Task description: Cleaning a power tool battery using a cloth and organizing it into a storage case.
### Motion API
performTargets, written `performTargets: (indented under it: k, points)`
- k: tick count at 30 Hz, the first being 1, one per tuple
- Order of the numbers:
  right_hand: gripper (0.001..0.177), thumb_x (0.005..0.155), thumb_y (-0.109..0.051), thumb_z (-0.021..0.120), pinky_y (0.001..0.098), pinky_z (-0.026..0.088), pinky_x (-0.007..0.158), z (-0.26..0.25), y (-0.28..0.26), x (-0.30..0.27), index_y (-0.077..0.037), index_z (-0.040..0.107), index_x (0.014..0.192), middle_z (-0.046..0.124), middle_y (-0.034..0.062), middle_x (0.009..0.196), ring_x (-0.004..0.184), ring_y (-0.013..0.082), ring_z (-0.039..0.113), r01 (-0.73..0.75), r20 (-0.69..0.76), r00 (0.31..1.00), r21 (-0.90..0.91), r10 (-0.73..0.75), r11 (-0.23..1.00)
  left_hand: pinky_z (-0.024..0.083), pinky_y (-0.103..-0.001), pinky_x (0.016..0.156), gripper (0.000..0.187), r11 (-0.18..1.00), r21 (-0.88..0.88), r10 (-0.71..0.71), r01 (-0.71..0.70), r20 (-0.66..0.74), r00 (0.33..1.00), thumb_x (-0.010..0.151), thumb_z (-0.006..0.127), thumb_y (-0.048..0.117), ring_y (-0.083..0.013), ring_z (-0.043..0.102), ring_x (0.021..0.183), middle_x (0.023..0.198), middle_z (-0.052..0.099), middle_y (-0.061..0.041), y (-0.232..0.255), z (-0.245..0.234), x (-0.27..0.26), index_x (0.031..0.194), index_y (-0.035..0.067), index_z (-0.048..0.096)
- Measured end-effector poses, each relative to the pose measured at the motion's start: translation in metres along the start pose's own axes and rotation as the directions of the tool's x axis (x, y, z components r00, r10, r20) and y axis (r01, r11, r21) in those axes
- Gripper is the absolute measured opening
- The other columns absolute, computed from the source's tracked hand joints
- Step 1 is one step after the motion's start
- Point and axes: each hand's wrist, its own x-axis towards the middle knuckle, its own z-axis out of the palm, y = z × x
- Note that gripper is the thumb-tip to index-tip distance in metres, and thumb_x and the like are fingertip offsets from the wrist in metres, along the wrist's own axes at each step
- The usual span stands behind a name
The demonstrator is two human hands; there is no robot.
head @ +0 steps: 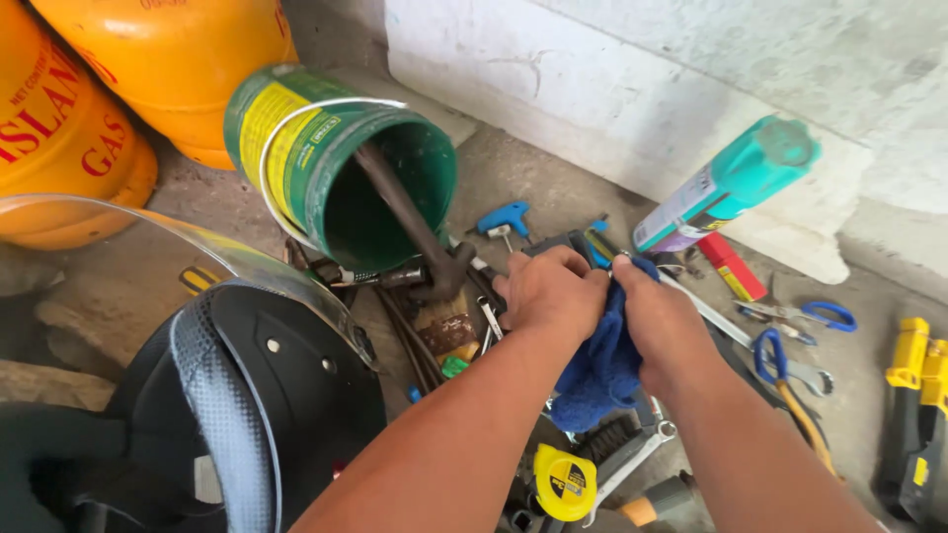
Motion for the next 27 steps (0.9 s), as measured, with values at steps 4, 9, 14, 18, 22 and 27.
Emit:
performTargets:
  k: [4,9,14,18,22,27]
  points:
    - [0.041,0.097,-0.042,0.06,0.0429,0.054,0.081,-0.008,-0.003,-0.014,-0.004,0.071,0.109,0.075,0.0117,0.099,0.085,0.0235,0.069,-0.044,-0.057,0.997,-0.029,0.042,0.999,0.042,-0.061,0.105,0.024,1.0,0.005,0.028,-0.028,0.014,1.0,0.079,0.078,0.043,-0.0326,0.036,0.139,0.14,0.047,-0.003,0.007,0.001,-0.015,0.099,0.029,0.078]
    - [0.04,0.094,-0.048,0.056,0.043,0.058,0.085,-0.025,-0.002,-0.028,-0.015,0.071,0.112,0.077,0.009,0.106,0.091,0.0234,0.072,-0.183,0.308,0.944,0.197,0.116,0.963,0.04,-0.062,0.105,0.026,0.99,0.026,0.135,-0.136,0.06,0.989,0.083,0.073,0.047,-0.0351,0.036,0.139,0.138,0.048,-0.006,0.019,0.0,-0.039,0.101,0.029,0.079]
    - [0.043,0.092,-0.051,0.06,0.0441,0.057,0.087,-0.036,-0.009,-0.049,-0.015,0.07,0.112,0.077,0.0099,0.107,0.093,0.024,0.072,-0.215,0.278,0.948,0.206,0.153,0.955,0.04,-0.06,0.107,0.029,0.976,0.088,0.181,-0.198,0.172,0.968,0.087,0.067,0.045,-0.0355,0.037,0.138,0.14,0.046,-0.007,0.028,-0.013,-0.057,0.111,0.03,0.075]
    - [0.042,0.089,-0.044,0.065,0.045,0.059,0.084,-0.05,0.008,-0.029,-0.008,0.071,0.11,0.078,0.0124,0.104,0.09,0.0256,0.074,-0.256,0.291,0.937,0.205,0.191,0.945,0.04,-0.056,0.108,0.034,0.961,0.119,0.22,-0.25,0.217,0.951,0.092,0.059,0.033,-0.0362,0.038,0.138,0.143,0.045,-0.011,0.033,-0.018,-0.07,0.123,0.024,0.069]
    - [0.037,0.087,-0.037,0.068,0.0422,0.06,0.082,-0.052,0.012,-0.026,-0.006,0.072,0.107,0.079,0.0123,0.1,0.087,0.025,0.074,-0.16,0.229,0.968,0.263,0.099,0.951,0.038,-0.052,0.112,0.045,0.929,0.13,0.316,-0.346,0.207,0.926,0.095,0.057,0.034,-0.0423,0.043,0.133,0.144,0.045,-0.021,0.021,-0.004,-0.049,0.135,0.015,0.06]
    - [0.033,0.083,-0.037,0.073,0.0457,0.058,0.064,-0.043,-0.001,-0.051,-0.007,0.071,0.099,0.072,0.0112,0.088,0.069,0.0267,0.066,-0.109,-0.024,0.993,0.152,0.114,0.982,0.055,-0.046,0.099,0.042,0.716,0.508,0.395,-0.479,0.272,0.878,0.082,0.069,0.029,-0.0356,0.068,0.116,0.124,0.07,-0.02,0.031,-0.064,-0.034,0.118,0.008,0.074]
